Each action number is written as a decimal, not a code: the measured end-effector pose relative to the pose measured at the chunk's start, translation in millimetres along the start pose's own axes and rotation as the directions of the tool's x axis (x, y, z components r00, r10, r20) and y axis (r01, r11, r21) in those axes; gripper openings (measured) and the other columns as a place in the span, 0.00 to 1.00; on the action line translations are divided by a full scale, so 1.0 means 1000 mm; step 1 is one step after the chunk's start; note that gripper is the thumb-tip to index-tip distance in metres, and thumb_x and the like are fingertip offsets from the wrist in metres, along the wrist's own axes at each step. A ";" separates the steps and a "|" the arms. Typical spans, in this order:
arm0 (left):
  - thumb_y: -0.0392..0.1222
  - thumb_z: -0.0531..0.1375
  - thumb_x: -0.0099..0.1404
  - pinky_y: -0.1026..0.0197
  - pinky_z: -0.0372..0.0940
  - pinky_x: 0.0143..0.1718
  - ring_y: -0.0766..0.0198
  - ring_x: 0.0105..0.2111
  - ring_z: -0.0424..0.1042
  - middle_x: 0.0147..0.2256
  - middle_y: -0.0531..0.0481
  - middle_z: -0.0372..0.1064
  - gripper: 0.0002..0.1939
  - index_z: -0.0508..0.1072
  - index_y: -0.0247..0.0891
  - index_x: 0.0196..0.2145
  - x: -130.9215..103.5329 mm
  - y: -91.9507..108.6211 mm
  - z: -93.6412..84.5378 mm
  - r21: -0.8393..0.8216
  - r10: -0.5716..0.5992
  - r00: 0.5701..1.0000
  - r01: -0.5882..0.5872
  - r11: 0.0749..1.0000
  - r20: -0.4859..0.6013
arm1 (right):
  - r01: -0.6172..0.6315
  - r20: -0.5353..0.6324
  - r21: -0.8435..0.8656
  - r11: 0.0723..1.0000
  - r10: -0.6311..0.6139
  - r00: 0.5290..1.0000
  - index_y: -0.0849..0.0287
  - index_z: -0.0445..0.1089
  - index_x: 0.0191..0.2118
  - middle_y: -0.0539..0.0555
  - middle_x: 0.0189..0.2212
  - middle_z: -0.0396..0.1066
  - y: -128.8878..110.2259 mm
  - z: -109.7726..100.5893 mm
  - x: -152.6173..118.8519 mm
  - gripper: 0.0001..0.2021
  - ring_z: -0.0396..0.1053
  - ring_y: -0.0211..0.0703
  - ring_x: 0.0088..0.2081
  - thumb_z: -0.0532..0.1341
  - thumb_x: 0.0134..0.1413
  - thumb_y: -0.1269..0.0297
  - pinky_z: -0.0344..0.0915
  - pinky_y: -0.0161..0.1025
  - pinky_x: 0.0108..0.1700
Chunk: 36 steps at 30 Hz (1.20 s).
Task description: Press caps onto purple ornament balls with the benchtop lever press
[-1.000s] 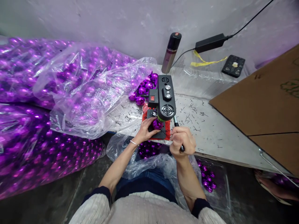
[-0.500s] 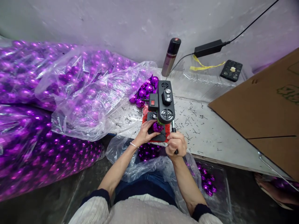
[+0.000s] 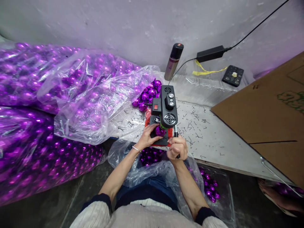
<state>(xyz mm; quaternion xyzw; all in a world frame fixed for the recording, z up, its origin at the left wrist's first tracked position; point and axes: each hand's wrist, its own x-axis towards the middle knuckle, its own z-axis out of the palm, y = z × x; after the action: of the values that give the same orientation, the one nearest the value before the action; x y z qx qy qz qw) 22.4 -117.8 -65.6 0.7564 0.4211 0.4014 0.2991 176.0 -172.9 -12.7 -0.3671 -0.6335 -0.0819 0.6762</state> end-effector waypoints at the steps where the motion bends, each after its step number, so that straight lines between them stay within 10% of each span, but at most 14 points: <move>1: 0.52 0.73 0.59 0.42 0.67 0.61 0.47 0.58 0.74 0.56 0.38 0.75 0.34 0.71 0.41 0.60 0.000 0.000 0.000 -0.003 0.003 1.000 -0.003 1.000 -0.002 | -0.010 -0.004 0.007 1.000 0.010 1.000 0.54 0.63 0.28 0.50 0.26 0.69 0.000 0.000 -0.001 0.16 0.68 0.39 0.24 0.49 0.70 0.63 0.70 0.42 0.30; 8: 0.53 0.72 0.60 0.42 0.67 0.61 0.47 0.57 0.74 0.56 0.38 0.75 0.34 0.71 0.40 0.60 0.002 -0.003 0.000 -0.013 0.013 1.000 -0.013 1.000 -0.002 | 0.023 0.070 0.005 1.000 -0.023 0.997 0.55 0.62 0.27 0.48 0.26 0.68 0.002 -0.001 -0.004 0.16 0.71 0.37 0.25 0.49 0.70 0.65 0.70 0.41 0.32; 14: 0.53 0.71 0.61 0.42 0.67 0.61 0.48 0.57 0.74 0.56 0.38 0.75 0.33 0.70 0.40 0.60 0.001 -0.003 0.002 0.001 0.056 0.998 -0.056 0.998 -0.036 | -0.179 0.068 -0.075 0.981 0.185 0.980 0.55 0.62 0.26 0.50 0.25 0.69 -0.029 -0.005 0.051 0.15 0.69 0.38 0.28 0.54 0.67 0.69 0.64 0.38 0.31; 20: 0.46 0.62 0.71 0.37 0.59 0.67 0.50 0.62 0.70 0.59 0.35 0.71 0.27 0.63 0.39 0.64 -0.050 0.015 0.003 0.207 0.237 0.971 -0.229 0.951 -0.015 | -0.207 0.080 -0.034 0.978 0.209 0.975 0.56 0.63 0.26 0.48 0.24 0.68 -0.041 -0.007 0.071 0.14 0.69 0.37 0.29 0.56 0.65 0.73 0.64 0.37 0.33; 25: 0.73 0.62 0.60 0.37 0.60 0.65 0.43 0.63 0.68 0.61 0.28 0.67 0.49 0.58 0.36 0.66 -0.086 0.016 -0.005 0.326 0.327 0.944 -0.322 0.889 0.043 | -0.112 0.136 -0.023 0.993 0.114 0.984 0.56 0.63 0.27 0.48 0.24 0.68 -0.032 -0.012 0.052 0.14 0.70 0.37 0.31 0.56 0.63 0.78 0.64 0.37 0.34; 29: 0.66 0.54 0.71 0.39 0.61 0.64 0.45 0.63 0.67 0.61 0.31 0.67 0.34 0.64 0.37 0.63 -0.038 -0.001 -0.028 0.361 0.166 0.973 -0.098 0.927 -0.163 | -0.093 0.138 -0.029 0.995 0.096 0.986 0.56 0.63 0.27 0.48 0.25 0.68 -0.029 -0.013 0.046 0.13 0.70 0.37 0.30 0.55 0.62 0.78 0.64 0.36 0.32; 32: 0.54 0.56 0.74 0.43 0.62 0.64 0.46 0.63 0.67 0.60 0.31 0.67 0.27 0.66 0.35 0.62 0.032 -0.013 -0.046 0.301 -0.094 0.909 0.230 0.926 -0.406 | -0.096 0.132 -0.034 0.995 0.099 0.986 0.56 0.63 0.27 0.48 0.25 0.68 -0.028 -0.012 0.045 0.13 0.70 0.37 0.30 0.55 0.62 0.77 0.64 0.37 0.31; 36: 0.44 0.63 0.69 0.42 0.66 0.59 0.39 0.59 0.71 0.63 0.29 0.63 0.29 0.65 0.33 0.64 0.101 -0.012 -0.051 0.307 -0.396 0.865 0.484 0.819 -0.308 | -0.080 0.143 -0.042 0.996 0.085 0.986 0.56 0.63 0.28 0.48 0.25 0.68 -0.027 -0.011 0.045 0.13 0.70 0.37 0.30 0.55 0.62 0.78 0.65 0.37 0.31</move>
<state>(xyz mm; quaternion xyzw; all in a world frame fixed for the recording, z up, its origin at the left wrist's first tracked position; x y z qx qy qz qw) 6.2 -17.3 -13.6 0.6286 0.6856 0.3180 0.1836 177.2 -183.1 40.5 -0.4102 -0.6636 -0.0385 0.6244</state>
